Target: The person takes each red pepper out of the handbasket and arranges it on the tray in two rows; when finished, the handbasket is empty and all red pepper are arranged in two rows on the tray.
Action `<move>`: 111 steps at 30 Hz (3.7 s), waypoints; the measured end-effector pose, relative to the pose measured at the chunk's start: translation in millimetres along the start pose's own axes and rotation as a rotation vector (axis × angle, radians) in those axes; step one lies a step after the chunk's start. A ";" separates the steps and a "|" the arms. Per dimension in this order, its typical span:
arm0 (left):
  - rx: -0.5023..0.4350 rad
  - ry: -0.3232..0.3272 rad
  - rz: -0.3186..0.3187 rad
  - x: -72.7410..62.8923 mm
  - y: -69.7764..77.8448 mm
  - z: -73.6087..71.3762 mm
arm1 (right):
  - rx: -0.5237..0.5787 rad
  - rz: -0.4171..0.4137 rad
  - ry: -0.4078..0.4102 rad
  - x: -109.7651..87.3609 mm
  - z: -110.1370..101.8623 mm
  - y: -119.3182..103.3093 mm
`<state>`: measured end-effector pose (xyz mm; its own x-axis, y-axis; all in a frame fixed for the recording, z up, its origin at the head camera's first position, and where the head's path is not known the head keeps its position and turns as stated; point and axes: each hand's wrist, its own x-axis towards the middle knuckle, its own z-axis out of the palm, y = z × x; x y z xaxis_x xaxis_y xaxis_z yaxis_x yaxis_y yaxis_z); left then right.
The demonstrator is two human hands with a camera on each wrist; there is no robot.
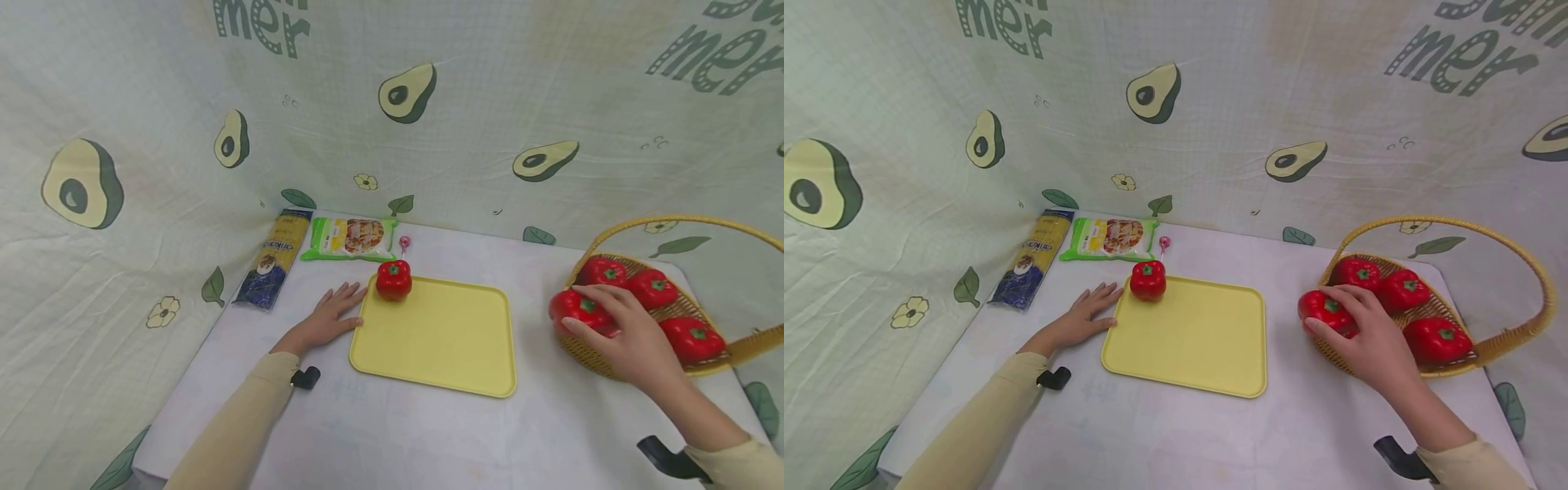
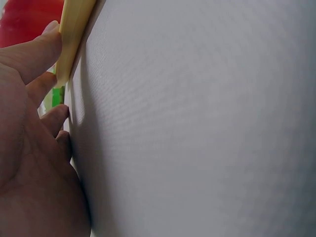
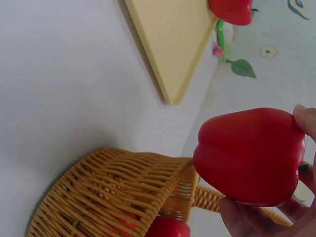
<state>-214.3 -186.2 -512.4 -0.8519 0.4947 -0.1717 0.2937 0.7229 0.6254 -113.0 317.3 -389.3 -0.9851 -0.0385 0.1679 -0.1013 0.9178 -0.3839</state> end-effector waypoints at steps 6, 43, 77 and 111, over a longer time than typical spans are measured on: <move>-0.006 0.009 0.016 0.5 -1.5 1.0 | 0.025 -0.009 -0.013 -0.4 8.5 -4.4; 0.014 -0.002 0.020 4.5 -9.4 2.9 | 0.157 -0.068 -0.096 24.1 68.6 -37.7; 0.005 0.001 0.029 1.6 -5.2 -0.8 | 0.272 -0.112 -0.193 73.3 112.7 -82.6; 0.001 0.001 0.018 2.3 -6.9 0.8 | 0.234 -0.095 -0.266 93.1 136.8 -105.3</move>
<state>-217.9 -189.7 -517.7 -0.8467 0.5075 -0.1600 0.3095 0.7142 0.6278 -213.1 163.0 -457.4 -0.9683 -0.2492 -0.0176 -0.1930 0.7910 -0.5806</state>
